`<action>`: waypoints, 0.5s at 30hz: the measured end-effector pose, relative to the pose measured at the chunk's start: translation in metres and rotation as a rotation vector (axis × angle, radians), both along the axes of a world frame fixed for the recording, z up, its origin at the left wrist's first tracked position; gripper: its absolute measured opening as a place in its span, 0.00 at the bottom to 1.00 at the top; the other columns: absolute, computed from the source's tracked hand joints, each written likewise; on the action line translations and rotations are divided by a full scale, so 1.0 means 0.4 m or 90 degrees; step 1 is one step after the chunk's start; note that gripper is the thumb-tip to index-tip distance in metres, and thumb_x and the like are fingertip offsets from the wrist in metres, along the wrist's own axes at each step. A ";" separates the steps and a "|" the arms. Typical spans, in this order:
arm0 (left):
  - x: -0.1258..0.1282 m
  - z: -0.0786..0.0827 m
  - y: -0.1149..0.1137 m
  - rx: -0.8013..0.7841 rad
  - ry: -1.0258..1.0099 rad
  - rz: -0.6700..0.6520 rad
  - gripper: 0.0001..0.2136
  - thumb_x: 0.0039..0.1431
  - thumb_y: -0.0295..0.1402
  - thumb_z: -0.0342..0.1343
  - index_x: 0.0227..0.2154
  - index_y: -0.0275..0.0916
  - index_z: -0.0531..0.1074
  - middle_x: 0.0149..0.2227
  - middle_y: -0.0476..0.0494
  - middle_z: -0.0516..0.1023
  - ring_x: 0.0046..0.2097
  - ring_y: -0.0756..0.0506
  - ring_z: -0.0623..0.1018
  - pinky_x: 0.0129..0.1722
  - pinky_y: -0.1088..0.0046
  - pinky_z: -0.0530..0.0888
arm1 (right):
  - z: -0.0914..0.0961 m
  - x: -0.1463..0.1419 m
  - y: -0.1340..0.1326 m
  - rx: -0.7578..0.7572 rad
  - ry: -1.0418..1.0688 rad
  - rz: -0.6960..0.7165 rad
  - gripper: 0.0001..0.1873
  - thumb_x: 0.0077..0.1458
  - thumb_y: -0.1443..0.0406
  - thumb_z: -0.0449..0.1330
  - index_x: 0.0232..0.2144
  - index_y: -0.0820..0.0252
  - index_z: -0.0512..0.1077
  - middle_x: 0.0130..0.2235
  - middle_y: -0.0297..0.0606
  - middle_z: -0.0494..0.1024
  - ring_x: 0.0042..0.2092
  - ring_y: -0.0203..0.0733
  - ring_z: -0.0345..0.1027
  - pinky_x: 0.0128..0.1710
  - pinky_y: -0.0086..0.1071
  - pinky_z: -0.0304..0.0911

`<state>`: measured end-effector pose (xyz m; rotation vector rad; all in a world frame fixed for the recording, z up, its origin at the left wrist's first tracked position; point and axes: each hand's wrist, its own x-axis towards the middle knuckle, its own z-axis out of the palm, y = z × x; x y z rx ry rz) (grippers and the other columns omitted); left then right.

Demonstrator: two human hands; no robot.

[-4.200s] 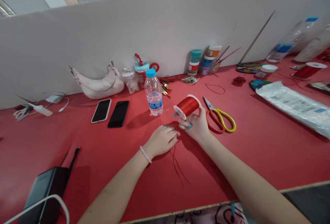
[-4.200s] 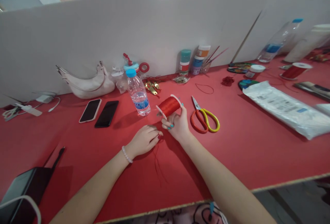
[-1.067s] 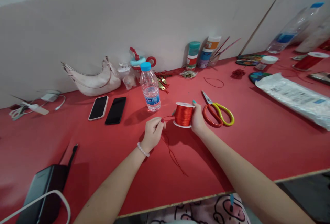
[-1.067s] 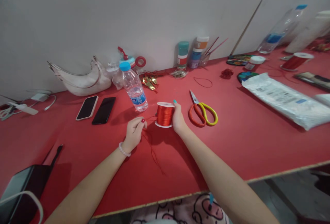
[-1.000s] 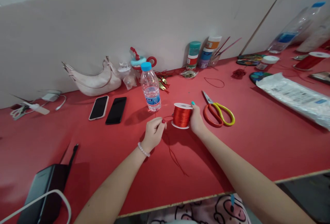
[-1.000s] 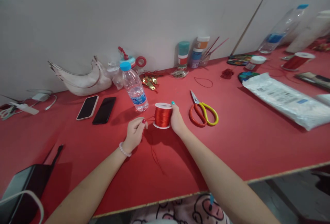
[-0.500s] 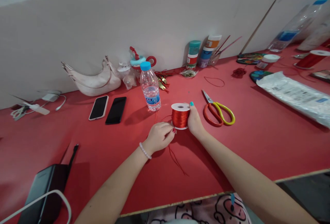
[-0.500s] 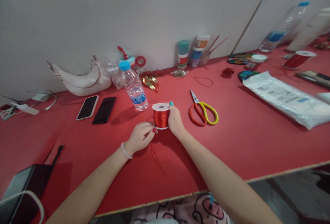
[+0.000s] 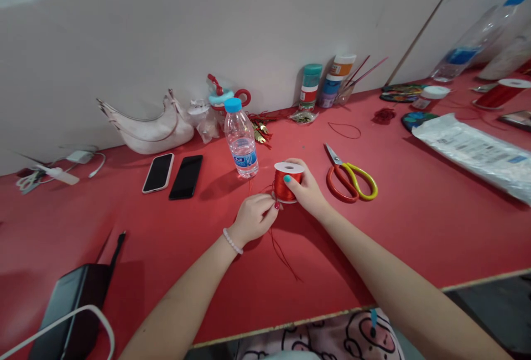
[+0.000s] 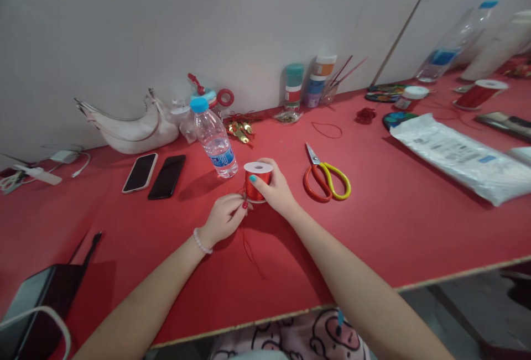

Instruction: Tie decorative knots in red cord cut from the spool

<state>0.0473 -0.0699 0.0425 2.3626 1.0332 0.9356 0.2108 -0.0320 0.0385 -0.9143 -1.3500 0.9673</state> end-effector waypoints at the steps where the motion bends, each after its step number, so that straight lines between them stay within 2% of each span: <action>1: 0.000 -0.001 0.000 -0.005 0.003 0.002 0.15 0.62 0.32 0.42 0.22 0.39 0.67 0.23 0.46 0.70 0.27 0.48 0.70 0.30 0.73 0.66 | -0.002 -0.002 0.000 0.002 -0.003 -0.014 0.19 0.49 0.54 0.61 0.40 0.55 0.65 0.41 0.37 0.72 0.43 0.42 0.66 0.46 0.38 0.60; 8: 0.001 -0.005 0.003 -0.055 -0.010 0.030 0.15 0.62 0.32 0.42 0.21 0.39 0.65 0.22 0.47 0.70 0.26 0.49 0.70 0.29 0.73 0.65 | -0.003 -0.010 -0.006 0.023 -0.002 -0.078 0.21 0.48 0.55 0.61 0.42 0.53 0.61 0.42 0.38 0.70 0.44 0.43 0.64 0.48 0.39 0.59; 15: 0.000 -0.013 0.008 -0.108 -0.053 0.061 0.12 0.60 0.29 0.44 0.22 0.39 0.66 0.23 0.47 0.72 0.27 0.49 0.71 0.30 0.72 0.67 | -0.011 -0.020 -0.009 0.039 -0.008 -0.057 0.27 0.45 0.57 0.63 0.46 0.52 0.58 0.44 0.38 0.68 0.45 0.45 0.63 0.49 0.41 0.58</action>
